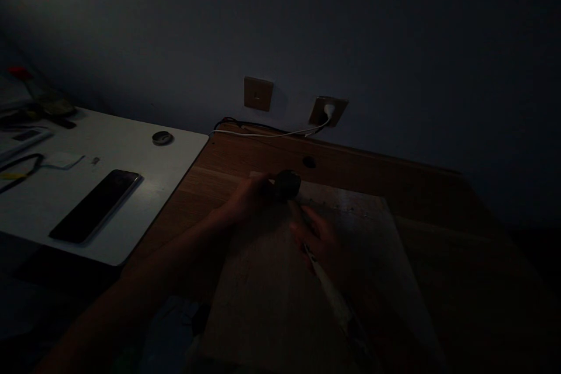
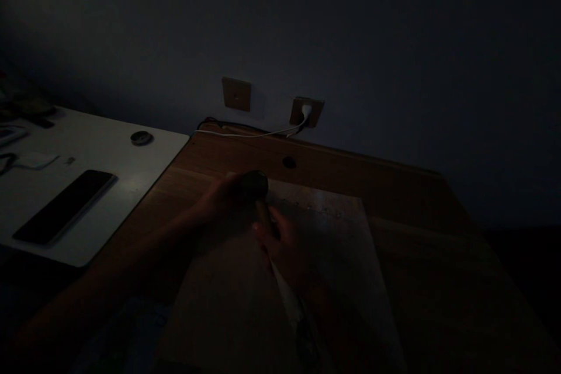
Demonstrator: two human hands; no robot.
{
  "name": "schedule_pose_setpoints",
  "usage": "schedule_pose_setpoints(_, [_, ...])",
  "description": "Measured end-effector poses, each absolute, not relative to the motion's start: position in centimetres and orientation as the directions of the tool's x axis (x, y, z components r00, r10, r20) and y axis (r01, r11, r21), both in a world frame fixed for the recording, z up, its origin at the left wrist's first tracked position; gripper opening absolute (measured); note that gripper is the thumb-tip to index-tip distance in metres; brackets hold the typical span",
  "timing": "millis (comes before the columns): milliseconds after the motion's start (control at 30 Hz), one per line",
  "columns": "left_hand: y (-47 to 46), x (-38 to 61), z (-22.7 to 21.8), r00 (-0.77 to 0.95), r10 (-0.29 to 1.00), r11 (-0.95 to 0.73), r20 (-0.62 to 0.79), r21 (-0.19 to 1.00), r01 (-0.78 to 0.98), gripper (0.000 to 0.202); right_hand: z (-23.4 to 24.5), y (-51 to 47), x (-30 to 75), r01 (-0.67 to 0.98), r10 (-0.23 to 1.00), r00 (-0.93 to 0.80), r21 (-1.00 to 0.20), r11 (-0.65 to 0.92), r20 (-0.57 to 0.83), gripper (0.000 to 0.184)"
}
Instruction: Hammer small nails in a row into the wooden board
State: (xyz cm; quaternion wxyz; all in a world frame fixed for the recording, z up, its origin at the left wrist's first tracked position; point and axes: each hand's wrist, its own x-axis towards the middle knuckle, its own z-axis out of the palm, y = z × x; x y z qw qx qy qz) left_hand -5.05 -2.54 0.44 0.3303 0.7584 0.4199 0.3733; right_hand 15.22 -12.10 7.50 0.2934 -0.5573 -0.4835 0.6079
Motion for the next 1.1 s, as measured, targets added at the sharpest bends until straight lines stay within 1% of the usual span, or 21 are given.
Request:
schedule_pose_setpoints(100, [-2.7, -5.1, 0.5, 0.384, 0.893, -0.395, 0.233, 0.813, 0.427, 0.037, 7.8, -13.3, 15.9, 0.094, 0.899, -0.097, -0.903, -0.418, -0.426, 0.053])
schedule_pose_setpoints(167, [-2.8, -5.2, 0.6, 0.389, 0.892, -0.401, 0.232, 0.804, 0.439, 0.04, 7.9, -14.6, 16.7, 0.006, 0.9, -0.003, -0.9, -0.437, -0.437, 0.052])
schedule_pose_setpoints(233, [-2.8, -5.2, 0.6, 0.394, 0.887, -0.414, 0.24, 0.791, 0.45, 0.041, 7.8, -16.2, 17.9, -0.037, 0.892, 0.067, -0.895, -0.445, -0.447, 0.044])
schedule_pose_setpoints(267, [-2.9, -5.2, 0.7, 0.394, 0.888, -0.415, 0.24, 0.787, 0.457, 0.042, 7.6, -17.0, 18.7, -0.022, 0.888, 0.101, -0.893, -0.449, -0.449, 0.038])
schedule_pose_setpoints(300, [-2.9, -5.2, 0.7, 0.395, 0.888, -0.412, 0.234, 0.786, 0.462, 0.042, 7.4, -17.9, 19.6, 0.032, 0.882, 0.129, -0.887, -0.46, -0.453, 0.037])
schedule_pose_setpoints(367, [-2.9, -5.2, 0.7, 0.401, 0.889, -0.404, 0.219, 0.788, 0.465, 0.042, 6.7, -19.4, 21.5, 0.2, 0.884, 0.211, -0.866, -0.457, -0.418, 0.04])
schedule_pose_setpoints(400, [-2.8, -5.2, 0.8, 0.402, 0.89, -0.401, 0.214, 0.787, 0.469, 0.042, 6.2, -20.2, 22.5, 0.275, 0.887, 0.258, -0.85, -0.448, -0.384, 0.042])
schedule_pose_setpoints(500, [-2.8, -5.1, 0.9, 0.393, 0.894, -0.401, 0.215, 0.776, 0.486, 0.041, 4.2, -22.0, 25.2, 0.443, 0.908, 0.357, -0.815, -0.372, -0.221, 0.04])
schedule_pose_setpoints(533, [-2.9, -5.1, 1.0, 0.388, 0.895, -0.401, 0.218, 0.774, 0.49, 0.041, 3.5, -22.5, 25.9, 0.494, 0.919, 0.352, -0.8, -0.341, -0.175, 0.042])
schedule_pose_setpoints(600, [-2.9, -5.1, 1.1, 0.383, 0.898, -0.399, 0.219, 0.773, 0.494, 0.04, 2.1, -23.3, 26.7, 0.585, 0.949, 0.297, -0.766, -0.266, -0.103, 0.052])
schedule_pose_setpoints(667, [-3.0, -5.1, 1.2, 0.382, 0.899, -0.394, 0.214, 0.776, 0.492, 0.04, 1.1, -23.7, 26.9, 0.635, 0.965, 0.252, -0.74, -0.223, -0.074, 0.058])
schedule_pose_setpoints(700, [-3.1, -5.1, 1.3, 0.384, 0.9, -0.391, 0.209, 0.777, 0.493, 0.04, 0.7, -23.8, 26.7, 0.642, 0.963, 0.261, -0.734, -0.224, -0.066, 0.059])
schedule_pose_setpoints(800, [-3.1, -5.1, 1.2, 0.382, 0.902, -0.387, 0.202, 0.772, 0.504, 0.041, 0.2, -23.6, 26.2, 0.613, 0.951, 0.296, -0.746, -0.258, -0.085, 0.058])
schedule_pose_setpoints(933, [-2.8, -5.3, 0.9, 0.389, 0.895, -0.408, 0.218, 0.751, 0.519, 0.042, 0.7, -22.9, 25.4, 0.508, 0.94, 0.308, -0.811, -0.292, -0.146, 0.059])
schedule_pose_setpoints(967, [-2.8, -5.4, 1.0, 0.395, 0.89, -0.424, 0.229, 0.736, 0.528, 0.042, 0.9, -22.7, 25.1, 0.479, 0.93, 0.323, -0.818, -0.318, -0.173, 0.061])
schedule_pose_setpoints(1033, [-3.0, -5.7, 1.2, 0.414, 0.873, -0.465, 0.257, 0.693, 0.551, 0.042, 1.5, -22.4, 24.2, 0.402, 0.889, 0.37, -0.817, -0.414, -0.269, 0.068])
schedule_pose_setpoints(1100, [-3.6, -6.1, 1.6, 0.43, 0.853, -0.51, 0.295, 0.646, 0.568, 0.04, 2.2, -22.0, 23.1, 0.281, 0.825, 0.432, -0.815, -0.507, -0.364, 0.08])
